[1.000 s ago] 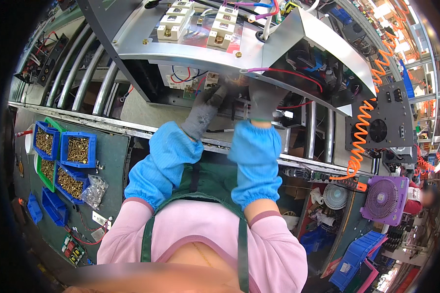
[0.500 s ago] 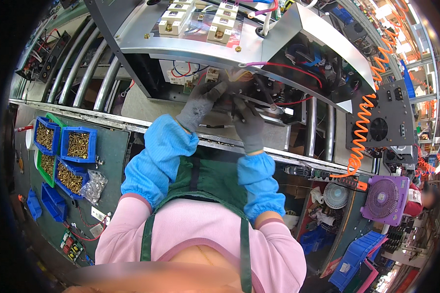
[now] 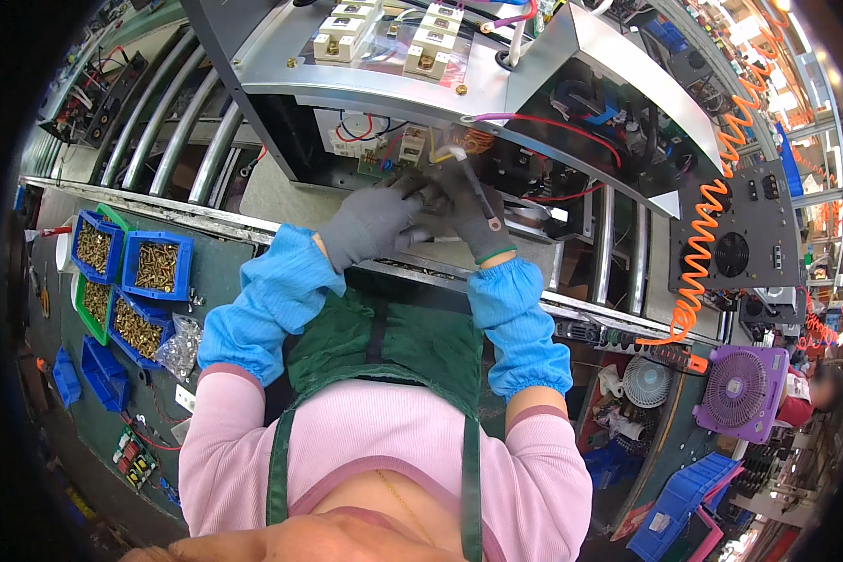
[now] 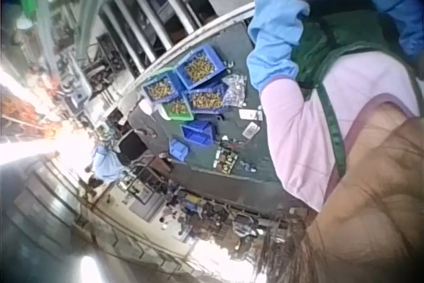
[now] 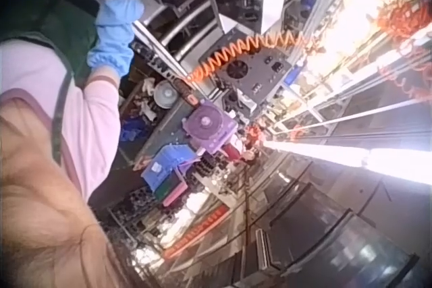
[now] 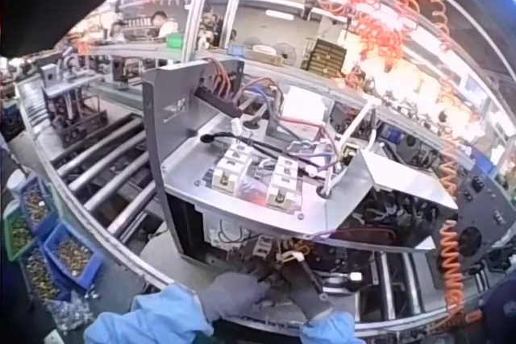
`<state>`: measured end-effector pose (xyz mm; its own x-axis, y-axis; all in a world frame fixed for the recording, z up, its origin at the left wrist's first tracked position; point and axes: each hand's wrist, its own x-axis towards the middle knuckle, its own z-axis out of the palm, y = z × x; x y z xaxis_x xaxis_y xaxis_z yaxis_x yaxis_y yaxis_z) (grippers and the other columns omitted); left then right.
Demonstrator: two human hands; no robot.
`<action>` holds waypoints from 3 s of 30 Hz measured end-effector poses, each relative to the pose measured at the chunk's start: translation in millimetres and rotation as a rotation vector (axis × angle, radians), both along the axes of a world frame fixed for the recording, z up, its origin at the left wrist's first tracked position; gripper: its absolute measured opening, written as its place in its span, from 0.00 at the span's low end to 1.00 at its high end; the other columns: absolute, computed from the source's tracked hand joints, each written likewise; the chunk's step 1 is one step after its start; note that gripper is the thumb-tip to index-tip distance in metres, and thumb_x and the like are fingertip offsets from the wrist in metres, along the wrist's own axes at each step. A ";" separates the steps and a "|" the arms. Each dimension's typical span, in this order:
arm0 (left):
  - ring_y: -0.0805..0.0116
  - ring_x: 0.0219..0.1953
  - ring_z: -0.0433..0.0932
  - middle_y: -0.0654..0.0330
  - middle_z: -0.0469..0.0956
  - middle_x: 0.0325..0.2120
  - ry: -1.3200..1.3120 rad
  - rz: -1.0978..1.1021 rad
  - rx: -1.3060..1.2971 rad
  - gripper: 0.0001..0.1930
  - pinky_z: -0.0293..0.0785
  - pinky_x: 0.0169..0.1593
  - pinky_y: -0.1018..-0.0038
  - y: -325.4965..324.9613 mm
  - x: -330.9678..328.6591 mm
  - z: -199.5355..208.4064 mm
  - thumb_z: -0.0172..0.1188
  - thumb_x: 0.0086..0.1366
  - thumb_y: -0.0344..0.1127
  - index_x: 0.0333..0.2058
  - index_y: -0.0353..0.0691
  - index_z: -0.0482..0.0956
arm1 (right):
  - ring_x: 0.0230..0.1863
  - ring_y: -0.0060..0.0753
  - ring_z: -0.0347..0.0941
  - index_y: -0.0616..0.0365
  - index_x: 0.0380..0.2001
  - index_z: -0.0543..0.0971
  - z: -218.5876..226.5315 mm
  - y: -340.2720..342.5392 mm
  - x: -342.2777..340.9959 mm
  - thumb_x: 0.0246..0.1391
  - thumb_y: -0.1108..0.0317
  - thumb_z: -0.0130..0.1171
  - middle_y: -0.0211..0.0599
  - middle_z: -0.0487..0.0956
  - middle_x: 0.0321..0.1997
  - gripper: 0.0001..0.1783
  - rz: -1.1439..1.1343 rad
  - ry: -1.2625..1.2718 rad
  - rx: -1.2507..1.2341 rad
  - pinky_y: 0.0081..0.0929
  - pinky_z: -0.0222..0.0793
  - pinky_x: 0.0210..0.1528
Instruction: The person fastens components inside a large electronic device with a pneumatic screwdriver, securing screws and managing wire connections.
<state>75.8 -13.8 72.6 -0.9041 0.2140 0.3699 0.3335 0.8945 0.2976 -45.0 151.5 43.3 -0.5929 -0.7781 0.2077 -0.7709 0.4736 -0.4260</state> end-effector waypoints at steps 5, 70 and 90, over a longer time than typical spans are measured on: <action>0.58 0.39 0.78 0.54 0.76 0.34 -0.111 0.057 -0.153 0.17 0.77 0.36 0.64 -16.3 -13.6 7.6 0.53 0.62 0.44 0.46 0.44 0.72 | 0.52 0.49 0.71 0.48 0.52 0.74 -8.9 -0.5 -5.9 0.49 0.61 0.61 0.42 0.73 0.51 0.24 0.009 -0.149 -0.099 0.38 0.70 0.50; 0.74 0.31 0.78 0.61 0.78 0.36 -0.422 0.230 1.926 0.14 0.76 0.28 0.85 -52.0 10.2 15.9 0.59 0.62 0.31 0.46 0.36 0.74 | 0.29 0.47 0.78 0.56 0.39 0.80 58.2 -56.6 52.8 0.53 0.63 0.57 0.50 0.80 0.28 0.13 -0.375 0.048 -0.055 0.36 0.72 0.31; 0.76 0.23 0.75 0.62 0.79 0.25 -0.656 0.447 1.024 0.12 0.72 0.26 0.80 -68.2 -1.0 45.8 0.60 0.59 0.36 0.37 0.33 0.78 | 0.26 0.35 0.78 0.50 0.40 0.81 27.2 -69.8 50.4 0.51 0.63 0.58 0.42 0.81 0.29 0.12 -0.304 0.099 -0.329 0.29 0.72 0.31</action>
